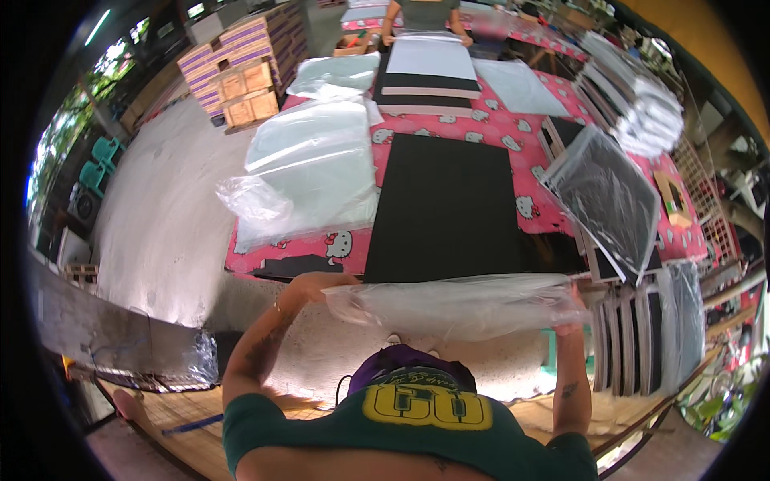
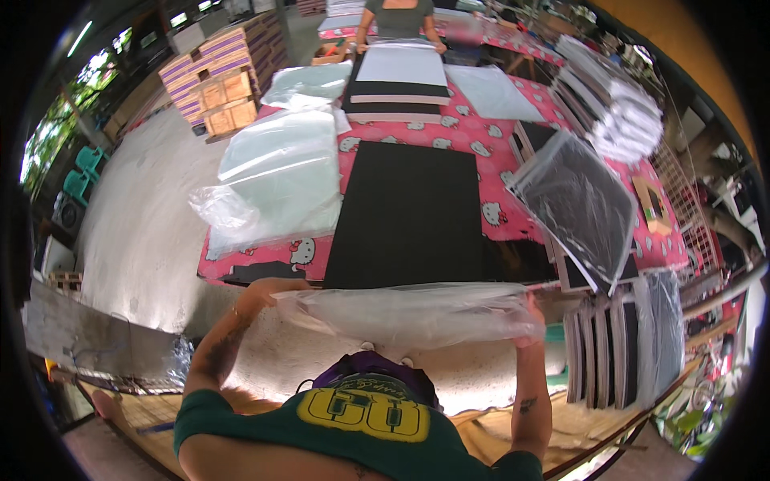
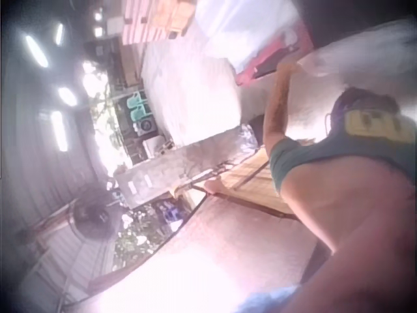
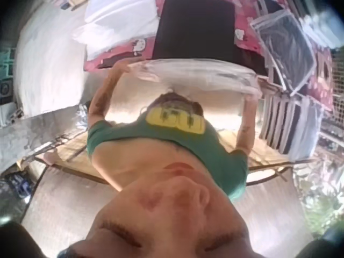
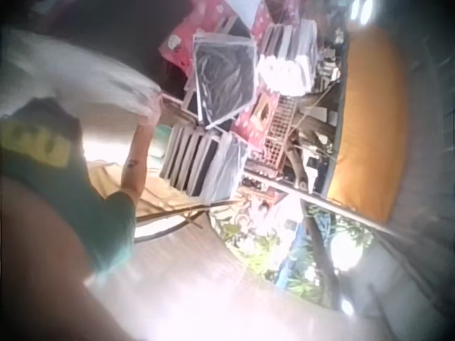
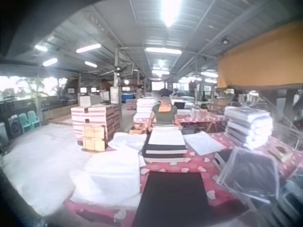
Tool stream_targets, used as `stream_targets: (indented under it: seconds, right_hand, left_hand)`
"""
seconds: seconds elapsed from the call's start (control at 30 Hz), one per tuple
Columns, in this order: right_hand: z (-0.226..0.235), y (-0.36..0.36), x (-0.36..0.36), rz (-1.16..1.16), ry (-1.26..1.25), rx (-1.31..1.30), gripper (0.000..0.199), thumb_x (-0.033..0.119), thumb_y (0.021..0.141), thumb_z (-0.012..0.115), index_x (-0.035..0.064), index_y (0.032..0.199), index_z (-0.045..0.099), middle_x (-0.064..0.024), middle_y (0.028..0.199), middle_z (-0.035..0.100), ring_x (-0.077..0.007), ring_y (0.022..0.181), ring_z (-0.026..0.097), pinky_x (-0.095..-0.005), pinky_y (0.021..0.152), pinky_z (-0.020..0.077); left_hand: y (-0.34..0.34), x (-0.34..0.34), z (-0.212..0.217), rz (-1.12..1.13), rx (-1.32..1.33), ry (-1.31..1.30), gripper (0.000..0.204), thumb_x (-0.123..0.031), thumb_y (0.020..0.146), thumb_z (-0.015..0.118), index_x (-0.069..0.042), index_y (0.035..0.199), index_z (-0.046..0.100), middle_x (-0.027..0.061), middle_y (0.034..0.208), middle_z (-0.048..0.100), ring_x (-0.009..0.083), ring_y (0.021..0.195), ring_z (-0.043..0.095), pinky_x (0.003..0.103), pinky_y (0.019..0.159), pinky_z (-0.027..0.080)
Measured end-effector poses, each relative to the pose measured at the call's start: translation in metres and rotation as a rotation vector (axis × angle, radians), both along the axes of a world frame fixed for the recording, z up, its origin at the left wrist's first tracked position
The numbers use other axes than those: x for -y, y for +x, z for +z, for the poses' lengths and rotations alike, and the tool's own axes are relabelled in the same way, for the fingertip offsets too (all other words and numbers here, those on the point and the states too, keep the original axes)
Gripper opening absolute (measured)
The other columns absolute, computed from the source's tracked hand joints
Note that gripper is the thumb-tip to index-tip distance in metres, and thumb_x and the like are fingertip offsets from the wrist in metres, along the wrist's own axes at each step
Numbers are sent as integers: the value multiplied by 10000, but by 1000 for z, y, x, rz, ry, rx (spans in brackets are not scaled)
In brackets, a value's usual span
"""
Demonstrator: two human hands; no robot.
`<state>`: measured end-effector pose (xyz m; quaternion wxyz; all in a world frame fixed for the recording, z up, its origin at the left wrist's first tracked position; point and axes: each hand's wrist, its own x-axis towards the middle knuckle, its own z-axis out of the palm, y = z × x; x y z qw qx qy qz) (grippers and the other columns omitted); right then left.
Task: The person places black rectangular panels into clear plastic bags by hand and stacks them on a table.
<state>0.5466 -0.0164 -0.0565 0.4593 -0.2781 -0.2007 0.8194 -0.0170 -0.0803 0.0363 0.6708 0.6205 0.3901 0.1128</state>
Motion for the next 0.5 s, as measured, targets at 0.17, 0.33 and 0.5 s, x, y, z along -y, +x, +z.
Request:
stream_targets:
  seconds: [0.17,0.33,0.5]
  right_hand:
    - [-15,24,38,205,145,452,375,214,831,634,18,1133,530,-85,1006,602,-235,850,600,-337,775,490]
    - [-14,-34,36,186,553,1001,396,3,779,575,53,1171,548,-119,989,641,-208,865,615,-307,763,482]
    - [-15,-88,41,-292,507,1530,434,-45,749,602,32,1169,526,-212,934,647,-304,866,651,-351,723,487]
  left_hand:
    - [27,20,17,1118,591,-245,478,-255,785,657,-3,1176,544,56,791,626,129,704,560,272,673,481]
    - [32,32,-53,828,2,203,412,36,757,536,-22,1165,523,9,653,504,90,568,513,237,537,408]
    - [80,36,-112,1038,-567,711,427,-32,808,478,1,1232,502,132,697,611,191,528,538,326,568,460]
